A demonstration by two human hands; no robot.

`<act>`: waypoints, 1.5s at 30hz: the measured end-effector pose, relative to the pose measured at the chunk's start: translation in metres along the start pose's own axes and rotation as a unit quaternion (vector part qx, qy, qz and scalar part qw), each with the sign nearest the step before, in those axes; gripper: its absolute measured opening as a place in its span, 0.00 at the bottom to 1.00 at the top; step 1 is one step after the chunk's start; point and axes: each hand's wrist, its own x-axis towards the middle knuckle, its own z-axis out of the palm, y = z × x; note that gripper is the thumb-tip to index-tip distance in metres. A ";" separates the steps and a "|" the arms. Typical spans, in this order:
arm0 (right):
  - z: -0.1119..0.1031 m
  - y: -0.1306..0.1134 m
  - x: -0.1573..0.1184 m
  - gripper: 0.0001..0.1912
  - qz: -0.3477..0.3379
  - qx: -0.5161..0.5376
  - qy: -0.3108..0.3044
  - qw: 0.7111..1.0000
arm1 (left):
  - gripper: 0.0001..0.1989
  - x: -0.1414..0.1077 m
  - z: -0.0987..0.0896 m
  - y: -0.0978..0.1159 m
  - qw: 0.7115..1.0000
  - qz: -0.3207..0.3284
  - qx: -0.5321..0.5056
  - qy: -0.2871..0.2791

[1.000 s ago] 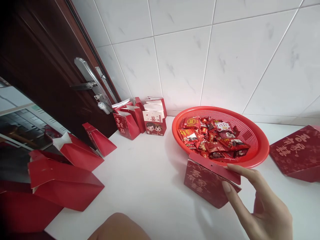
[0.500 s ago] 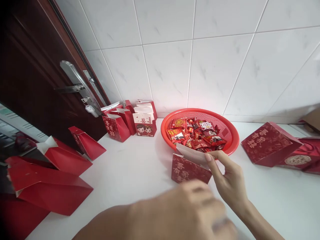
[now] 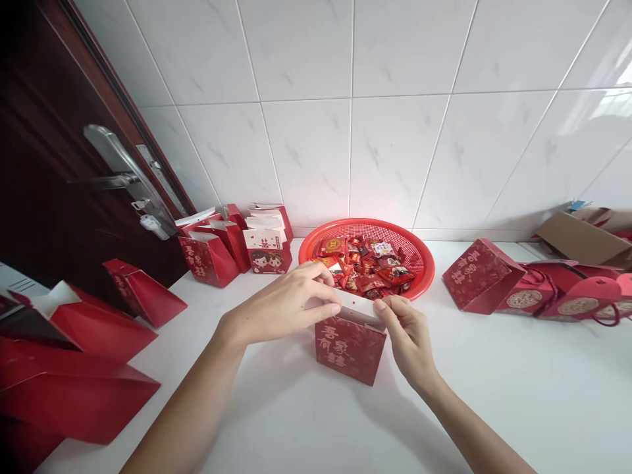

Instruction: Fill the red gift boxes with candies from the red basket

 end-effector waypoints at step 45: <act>-0.001 0.000 0.005 0.23 -0.036 -0.014 -0.010 0.999 | 0.19 -0.004 -0.021 -0.012 0.996 0.002 -0.010 -0.084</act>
